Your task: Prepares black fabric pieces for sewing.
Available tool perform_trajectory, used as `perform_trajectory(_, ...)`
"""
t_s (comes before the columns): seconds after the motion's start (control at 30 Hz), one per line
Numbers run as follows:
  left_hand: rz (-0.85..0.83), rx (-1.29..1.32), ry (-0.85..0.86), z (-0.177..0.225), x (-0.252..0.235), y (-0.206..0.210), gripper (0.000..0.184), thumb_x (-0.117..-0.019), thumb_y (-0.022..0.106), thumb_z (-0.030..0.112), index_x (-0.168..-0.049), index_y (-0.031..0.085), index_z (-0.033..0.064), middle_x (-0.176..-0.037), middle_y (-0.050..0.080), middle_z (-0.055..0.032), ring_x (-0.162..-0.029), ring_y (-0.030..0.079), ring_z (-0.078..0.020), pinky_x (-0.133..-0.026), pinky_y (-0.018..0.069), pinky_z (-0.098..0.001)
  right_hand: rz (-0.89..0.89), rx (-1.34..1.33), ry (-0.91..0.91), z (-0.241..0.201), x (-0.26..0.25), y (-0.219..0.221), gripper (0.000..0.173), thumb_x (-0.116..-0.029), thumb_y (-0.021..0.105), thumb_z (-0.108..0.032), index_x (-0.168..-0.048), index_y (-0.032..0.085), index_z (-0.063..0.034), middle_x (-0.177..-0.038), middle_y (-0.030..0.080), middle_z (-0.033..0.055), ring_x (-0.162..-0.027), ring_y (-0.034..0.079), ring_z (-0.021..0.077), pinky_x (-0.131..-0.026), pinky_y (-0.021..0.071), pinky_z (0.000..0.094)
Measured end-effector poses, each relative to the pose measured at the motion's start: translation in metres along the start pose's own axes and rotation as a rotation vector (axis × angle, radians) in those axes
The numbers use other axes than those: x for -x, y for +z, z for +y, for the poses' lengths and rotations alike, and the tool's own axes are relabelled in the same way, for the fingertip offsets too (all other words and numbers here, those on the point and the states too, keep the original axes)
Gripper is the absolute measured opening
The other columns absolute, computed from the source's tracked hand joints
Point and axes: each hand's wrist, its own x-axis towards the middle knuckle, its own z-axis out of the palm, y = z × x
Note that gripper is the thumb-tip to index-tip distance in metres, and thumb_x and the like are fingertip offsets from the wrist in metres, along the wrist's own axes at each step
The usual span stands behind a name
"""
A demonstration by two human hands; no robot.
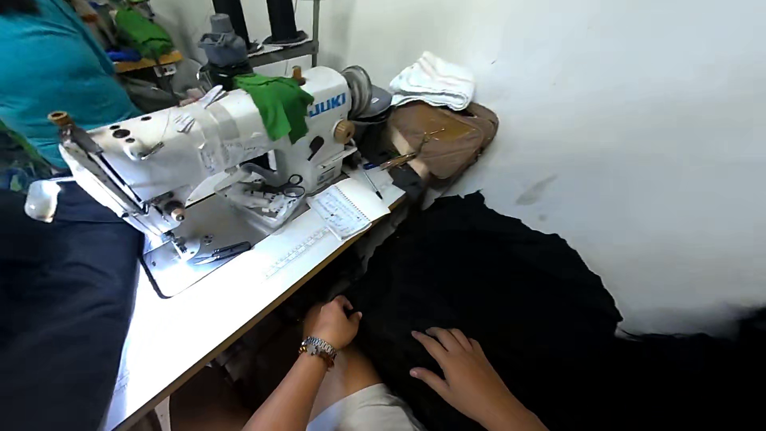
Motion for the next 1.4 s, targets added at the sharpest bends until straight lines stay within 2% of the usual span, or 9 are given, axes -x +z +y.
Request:
perform_trajectory(0.3, 0.108, 0.837, 0.029, 0.033, 0.000, -0.006, 0.027, -0.0995, 0.068, 0.013, -0.122, 0.058, 0.0015, -0.094, 0.066, -0.0145, -0.074, 0.069, -0.0233, -0.069, 0.0617, -0.0401, 0.175, -0.128, 0.070, -0.058, -0.072, 0.025, 0.091, -0.0825, 0.072, -0.067, -0.147, 0.053, -0.0049, -0.128, 0.064, 0.0208, -0.118, 0.061, 0.0425, -0.093, 0.0506, 0.0642)
perform_trajectory(0.43, 0.160, 0.759, 0.209, 0.035, 0.005, -0.009, 0.029, -0.0979, 0.070, 0.017, -0.124, 0.060, 0.0091, -0.082, 0.065, -0.0043, -0.067, 0.060, -0.0133, -0.063, 0.0524, -0.0308, 0.414, -0.238, 0.020, -0.066, -0.093, 0.017, 0.044, -0.0930, 0.070, -0.021, -0.132, 0.065, -0.0005, -0.111, 0.068, 0.0199, -0.105, 0.066, 0.0376, -0.090, 0.0562, 0.0563)
perform_trajectory(0.6, 0.107, 0.213, 0.211, 0.003, -0.011, -0.005, 0.052, -0.1048, 0.058, 0.032, -0.152, 0.046, 0.0114, -0.139, 0.062, -0.0128, -0.128, 0.061, -0.0284, -0.108, 0.0488, -0.0515, 0.246, -0.547, 0.246, -0.047, -0.108, -0.022, 0.027, -0.1057, 0.055, -0.015, -0.123, 0.071, -0.0003, -0.113, 0.073, 0.0187, -0.104, 0.071, 0.0322, -0.093, 0.0552, 0.0560)
perform_trajectory(0.73, -0.093, -0.232, 0.110, -0.023, -0.021, 0.011, 0.063, -0.1007, 0.060, 0.044, -0.156, 0.044, 0.0184, -0.155, 0.049, -0.0139, -0.139, 0.051, -0.0346, -0.115, 0.0401, -0.0579, 0.606, -0.788, 0.475, -0.022, -0.103, -0.061, 0.040, -0.1066, 0.055, -0.036, -0.087, 0.062, -0.0017, -0.069, 0.048, 0.0023, -0.059, 0.045, 0.0108, -0.057, 0.0426, 0.0336)
perform_trajectory(0.83, 0.019, -0.119, 0.115, -0.026, -0.022, 0.015, 0.044, -0.0981, 0.065, 0.039, -0.135, 0.065, 0.0159, -0.139, 0.060, -0.0155, -0.129, 0.059, -0.0320, -0.111, 0.0463, -0.0521, 0.813, -0.849, 0.459, -0.019, -0.099, -0.068, 0.040, -0.1075, 0.049, -0.041, -0.078, 0.050, -0.0125, -0.069, 0.043, -0.0068, -0.062, 0.046, 0.0024, -0.060, 0.0437, 0.0259)
perform_trajectory(0.97, 0.178, -0.033, 0.146, -0.023, -0.021, 0.014, 0.023, -0.0974, 0.067, 0.034, -0.106, 0.076, 0.0150, -0.122, 0.065, -0.0137, -0.118, 0.062, -0.0308, -0.102, 0.0517, -0.0497, 0.291, -0.601, 0.299, -0.030, -0.102, -0.030, 0.040, -0.1098, 0.047, -0.026, -0.102, 0.068, 0.0070, -0.102, 0.063, 0.0199, -0.096, 0.063, 0.0314, -0.086, 0.0531, 0.0518)
perform_trajectory(1.1, 0.167, -0.033, 0.105, -0.017, -0.017, 0.009, 0.041, -0.0994, 0.061, 0.047, -0.123, 0.072, 0.0151, -0.132, 0.063, -0.0135, -0.127, 0.058, -0.0322, -0.107, 0.0481, -0.0520, 0.200, -0.637, 0.277, -0.034, -0.112, 0.007, 0.029, -0.1069, 0.054, -0.017, -0.124, 0.070, -0.0002, -0.122, 0.068, 0.0182, -0.114, 0.065, 0.0291, -0.100, 0.0515, 0.0485)
perform_trajectory(1.2, 0.099, -0.040, 0.049, -0.012, -0.017, 0.007, 0.052, -0.0978, 0.063, 0.051, -0.134, 0.067, 0.0148, -0.138, 0.063, -0.0119, -0.134, 0.054, -0.0332, -0.112, 0.0431, -0.0549, 0.325, -0.673, 0.301, -0.037, -0.112, -0.004, 0.041, -0.1045, 0.055, -0.008, -0.145, 0.054, -0.0099, -0.110, 0.070, 0.0184, -0.091, 0.068, 0.0298, -0.082, 0.0557, 0.0508)
perform_trajectory(1.4, 0.071, -0.117, 0.111, 0.001, -0.027, 0.011, 0.030, -0.0941, 0.072, 0.030, -0.122, 0.073, 0.0188, -0.121, 0.071, -0.0109, -0.123, 0.059, -0.0345, -0.106, 0.0433, -0.0604, 0.272, -0.505, 0.155, -0.032, -0.111, -0.045, 0.035, -0.1003, 0.042, 0.012, -0.098, 0.075, -0.0005, -0.117, 0.067, 0.0179, -0.113, 0.063, 0.0313, -0.096, 0.0513, 0.0494)
